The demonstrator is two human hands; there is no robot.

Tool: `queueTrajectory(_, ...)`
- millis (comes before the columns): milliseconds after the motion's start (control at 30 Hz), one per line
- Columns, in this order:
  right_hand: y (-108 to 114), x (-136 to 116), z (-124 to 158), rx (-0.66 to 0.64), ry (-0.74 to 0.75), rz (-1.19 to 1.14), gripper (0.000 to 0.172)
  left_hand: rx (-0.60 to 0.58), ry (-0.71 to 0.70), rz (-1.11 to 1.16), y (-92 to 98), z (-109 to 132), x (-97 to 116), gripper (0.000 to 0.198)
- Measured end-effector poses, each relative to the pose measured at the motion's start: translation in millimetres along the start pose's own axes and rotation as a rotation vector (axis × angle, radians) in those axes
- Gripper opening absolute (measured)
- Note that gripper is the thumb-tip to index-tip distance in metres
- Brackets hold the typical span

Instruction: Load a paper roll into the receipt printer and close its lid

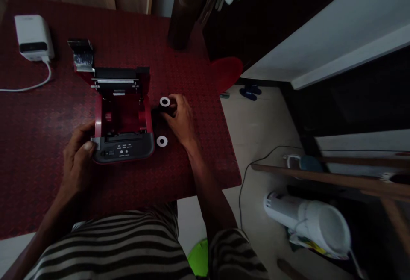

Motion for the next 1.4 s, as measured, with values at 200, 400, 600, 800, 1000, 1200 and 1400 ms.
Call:
queueTrajectory(200,-6,3,-2,0.052,0.003,-0.09,0.026,0.007,-0.004,0.001,-0.3,1,0,0.056)
queueTrajectory(400,50,-40,30,-0.025,0.046,-0.371,0.03,-0.009,-0.004,0.003,-0.2,0,4,0.052)
queueTrajectory(600,64,-100,56,-0.293,0.144,-0.171,0.039,-0.003,0.009,0.021,-1.7,-1,6,0.051)
queueTrajectory(800,28,-132,58,-0.383,0.383,0.232,0.03,-0.028,0.046,0.051,-1.3,1,3,0.054)
queueTrajectory(1000,2,-150,55,-0.407,0.344,0.487,0.03,-0.028,0.073,0.06,-1.0,2,3,0.057)
queueTrajectory(1200,-11,-157,48,-0.384,0.302,0.645,0.037,-0.021,0.09,0.07,-1.7,3,5,0.058)
queueTrajectory(1400,-13,-159,53,-0.349,0.337,0.686,0.039,-0.024,0.091,0.076,-2.6,2,8,0.058)
Point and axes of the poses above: each hand's wrist, its own z-axis away from the middle knuckle, its own y-axis out of the back of the hand, x = y × z, the point moved 1 cm from there along -z, towards the middle knuckle, and after that the axes turned 10 degrees about -y, right-handed, at the moved point
